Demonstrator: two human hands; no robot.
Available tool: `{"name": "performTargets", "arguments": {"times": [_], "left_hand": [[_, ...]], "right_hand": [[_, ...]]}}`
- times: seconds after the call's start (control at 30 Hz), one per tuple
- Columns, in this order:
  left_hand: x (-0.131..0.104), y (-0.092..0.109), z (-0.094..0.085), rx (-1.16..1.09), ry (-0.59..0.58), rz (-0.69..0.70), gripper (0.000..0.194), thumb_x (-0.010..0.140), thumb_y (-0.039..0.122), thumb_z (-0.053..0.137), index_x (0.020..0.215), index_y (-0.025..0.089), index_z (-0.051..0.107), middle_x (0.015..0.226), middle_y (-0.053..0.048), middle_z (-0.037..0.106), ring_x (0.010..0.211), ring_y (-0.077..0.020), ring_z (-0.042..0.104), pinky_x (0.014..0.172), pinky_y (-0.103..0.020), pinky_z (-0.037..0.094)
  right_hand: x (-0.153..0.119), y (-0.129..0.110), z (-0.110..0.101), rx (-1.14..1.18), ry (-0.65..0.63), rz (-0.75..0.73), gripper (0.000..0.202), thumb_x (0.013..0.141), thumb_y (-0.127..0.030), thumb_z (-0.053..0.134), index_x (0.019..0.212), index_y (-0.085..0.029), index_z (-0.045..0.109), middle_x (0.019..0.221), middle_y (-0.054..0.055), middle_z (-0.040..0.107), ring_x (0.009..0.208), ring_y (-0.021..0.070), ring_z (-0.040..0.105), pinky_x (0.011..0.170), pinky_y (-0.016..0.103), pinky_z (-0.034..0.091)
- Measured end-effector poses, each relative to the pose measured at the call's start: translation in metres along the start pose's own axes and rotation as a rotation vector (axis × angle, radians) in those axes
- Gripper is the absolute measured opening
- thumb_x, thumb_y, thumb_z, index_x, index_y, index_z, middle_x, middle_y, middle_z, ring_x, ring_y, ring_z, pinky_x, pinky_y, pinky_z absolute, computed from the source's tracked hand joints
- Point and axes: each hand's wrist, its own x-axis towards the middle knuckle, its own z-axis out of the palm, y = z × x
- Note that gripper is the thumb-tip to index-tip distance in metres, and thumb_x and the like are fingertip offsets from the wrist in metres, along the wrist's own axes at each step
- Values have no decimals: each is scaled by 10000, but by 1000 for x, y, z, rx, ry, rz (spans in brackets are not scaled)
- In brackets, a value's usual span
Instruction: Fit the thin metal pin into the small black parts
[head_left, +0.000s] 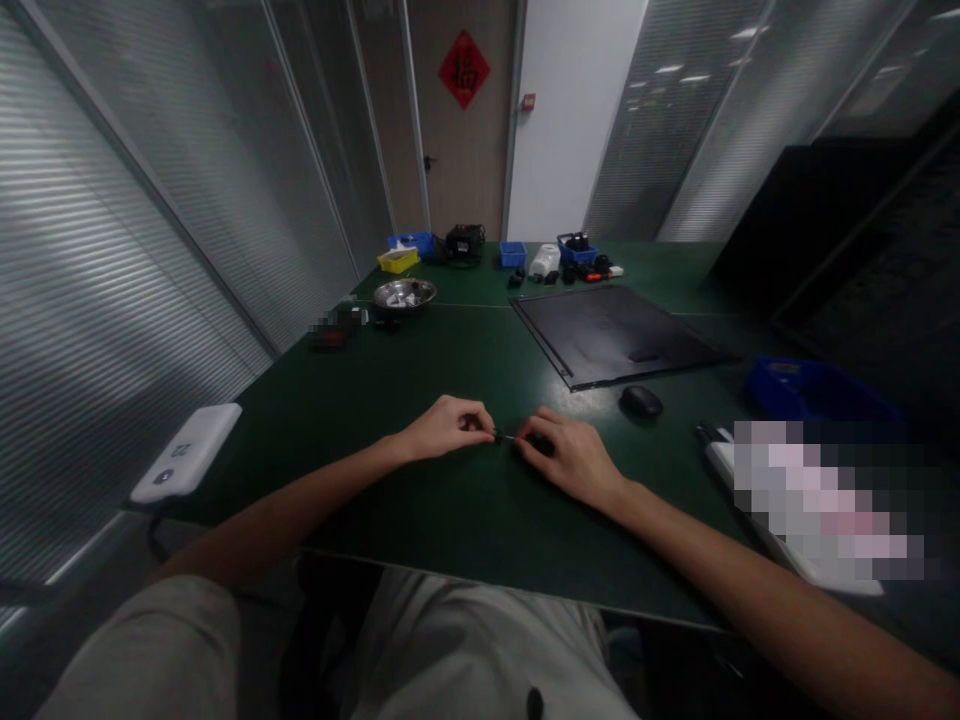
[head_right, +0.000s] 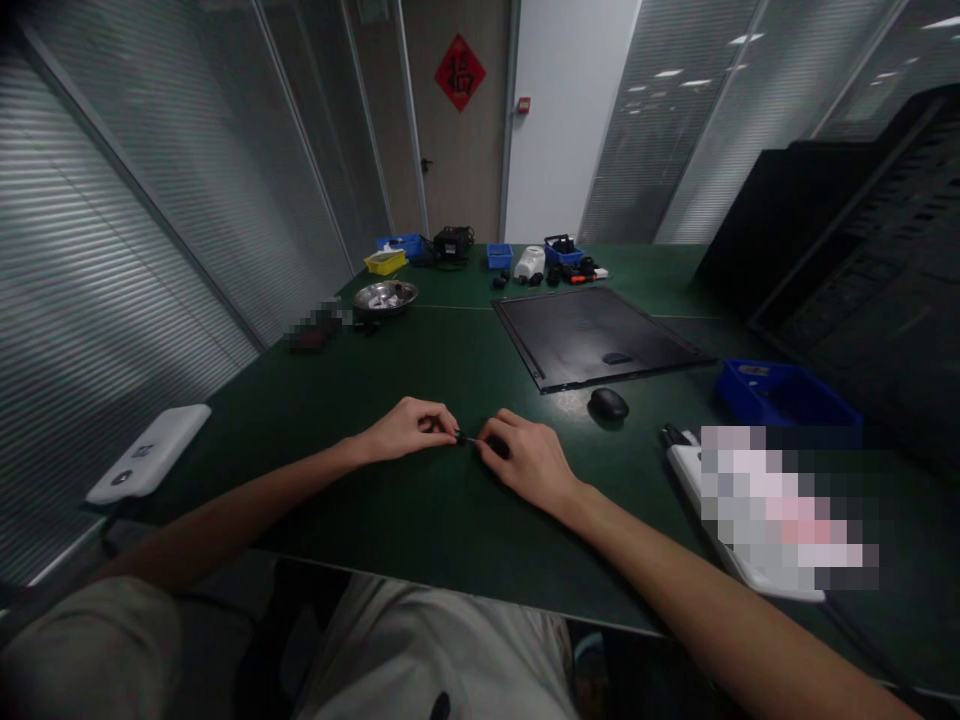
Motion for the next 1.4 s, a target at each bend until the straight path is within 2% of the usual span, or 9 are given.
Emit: {"name": "performTargets", "arguments": {"times": [0.2,0.3,0.5,0.73,1.07,1.4], "left_hand": [[-8,10,-2,4,4,-13,338,906,350,756,1194,172,752,906,-35,696,723,-127,556,646,-232,408],[-9,12,-1,42,12,21,287,930,357,732,1148,176,781,911,-47,702,733,-134,573,661,-240,422],[-8,9,1,0,7,64,237,939,324,730,1125,196,803,1029,-66,753,890,-173,667,782,-259,475],[-7,6,1,-22,20,10,240,906,332,768,1101,201,817,1002,-64,767,863,-180,672,756,-261,473],[-8,7,4,32,32,34,241,898,320,776,1100,196,820,896,-45,752,749,-148,609,685,-249,429],[-8,9,7,-102,65,-51,228,845,292,815,1057,211,838,1011,-55,803,875,-199,734,776,-268,518]], "right_hand": [[0,-1,1,-5,-16,12,156,1005,-344,588,981,-245,706,969,16,659,750,152,611,645,280,377],[0,-2,0,-5,-23,6,154,1008,-336,586,985,-244,707,982,13,655,764,148,615,655,278,384],[-1,-3,2,1,-24,-24,152,1017,-338,577,992,-245,694,994,13,647,753,144,611,654,275,386],[-1,-1,3,39,-22,-70,170,1050,-340,535,1009,-243,668,994,24,636,735,147,595,652,275,393],[3,-7,8,-48,-28,-137,175,1063,-336,518,1029,-232,654,1001,29,628,759,153,604,646,275,381],[3,-3,11,-35,-71,-172,155,1082,-313,461,1049,-222,583,1007,38,617,780,164,605,662,279,411]]}}
